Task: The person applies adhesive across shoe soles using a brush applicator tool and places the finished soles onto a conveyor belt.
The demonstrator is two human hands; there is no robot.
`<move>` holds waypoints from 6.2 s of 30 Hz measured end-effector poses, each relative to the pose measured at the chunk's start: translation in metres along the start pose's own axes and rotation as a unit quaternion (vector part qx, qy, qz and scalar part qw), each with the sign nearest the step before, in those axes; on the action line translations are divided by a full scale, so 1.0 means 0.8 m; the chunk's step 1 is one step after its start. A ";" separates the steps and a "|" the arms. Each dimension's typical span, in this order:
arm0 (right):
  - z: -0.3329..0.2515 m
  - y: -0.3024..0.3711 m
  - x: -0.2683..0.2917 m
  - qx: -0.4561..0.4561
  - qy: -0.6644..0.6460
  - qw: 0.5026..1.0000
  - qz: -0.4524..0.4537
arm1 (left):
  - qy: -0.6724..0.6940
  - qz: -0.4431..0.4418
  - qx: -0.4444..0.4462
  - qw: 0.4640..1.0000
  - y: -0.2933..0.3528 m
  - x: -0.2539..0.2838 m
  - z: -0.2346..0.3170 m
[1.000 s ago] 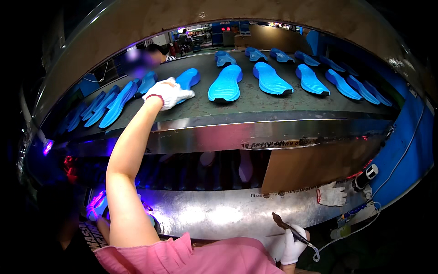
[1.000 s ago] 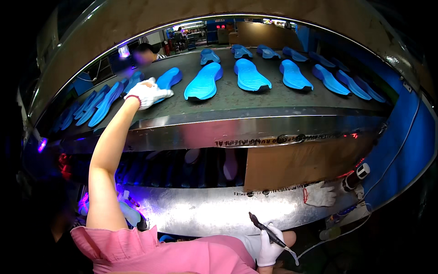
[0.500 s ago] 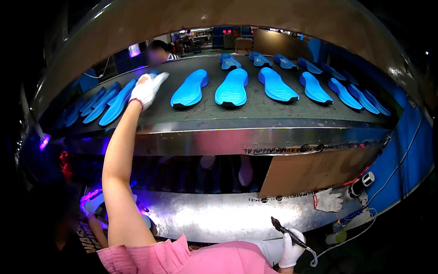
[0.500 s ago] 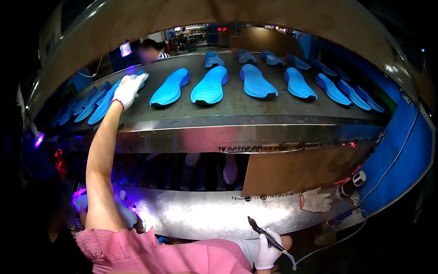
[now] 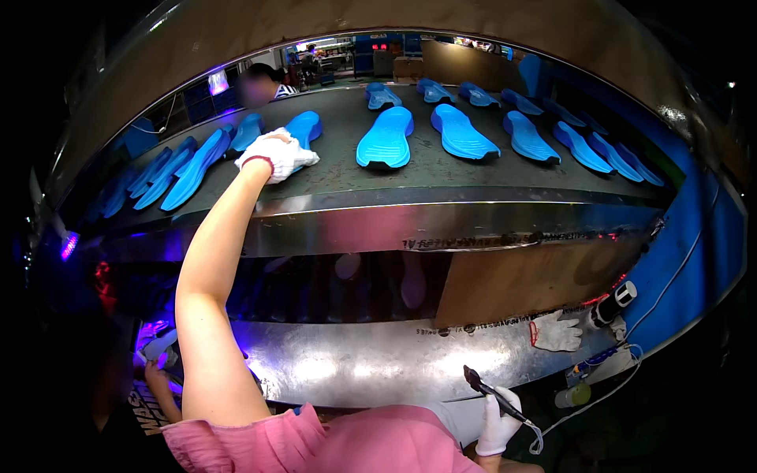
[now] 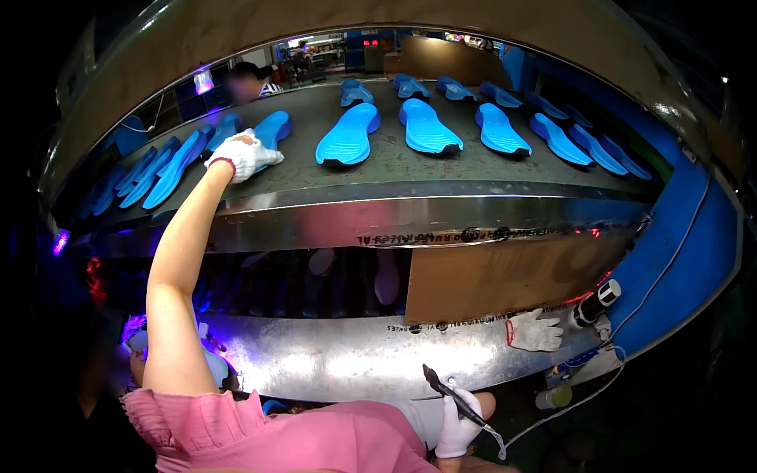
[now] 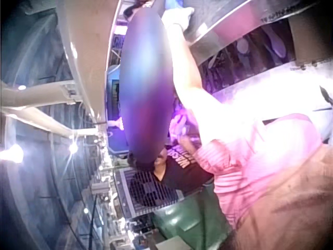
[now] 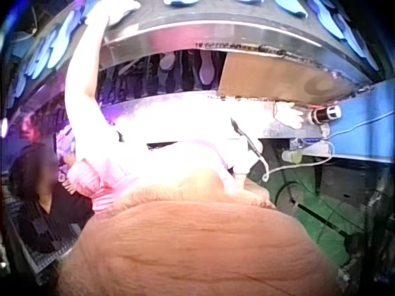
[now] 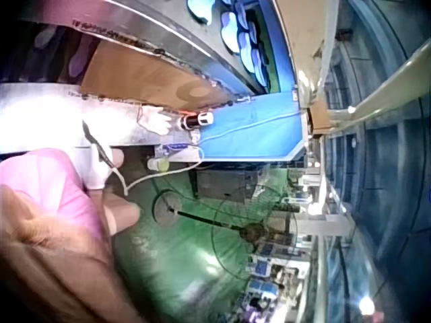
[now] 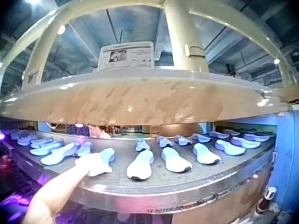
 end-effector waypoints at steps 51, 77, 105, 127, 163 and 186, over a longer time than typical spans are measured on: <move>-0.029 -0.019 0.149 -0.034 -0.093 0.953 0.286 | 0.494 0.157 -0.665 0.538 0.420 -0.103 0.314; -0.011 -0.072 -0.005 -0.143 0.084 0.986 -0.006 | 0.749 -0.650 0.105 -0.069 0.446 -0.367 0.503; -0.076 -0.042 0.000 -0.010 0.110 0.992 0.058 | 0.818 -0.570 0.016 -0.072 0.378 -0.279 0.511; -0.139 -0.025 -0.064 0.182 0.268 0.920 -0.221 | 0.661 -0.667 -0.220 0.265 0.335 -0.344 0.519; -0.188 -0.009 -0.063 0.323 0.333 0.882 -0.077 | 0.854 -0.444 -0.136 0.237 0.346 -0.239 0.463; -0.140 -0.001 0.012 0.104 -0.011 0.994 -0.024 | -0.021 0.378 -0.326 0.866 0.063 0.078 0.080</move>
Point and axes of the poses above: each hand's wrist, its own y-axis away from the middle knuckle, its own x-axis out of the back of the hand, z = x × y, the point moved 10 cm from there along -y, towards the middle knuckle, and after that the axes turned 3 degrees about -x, right-handed, at the moved point
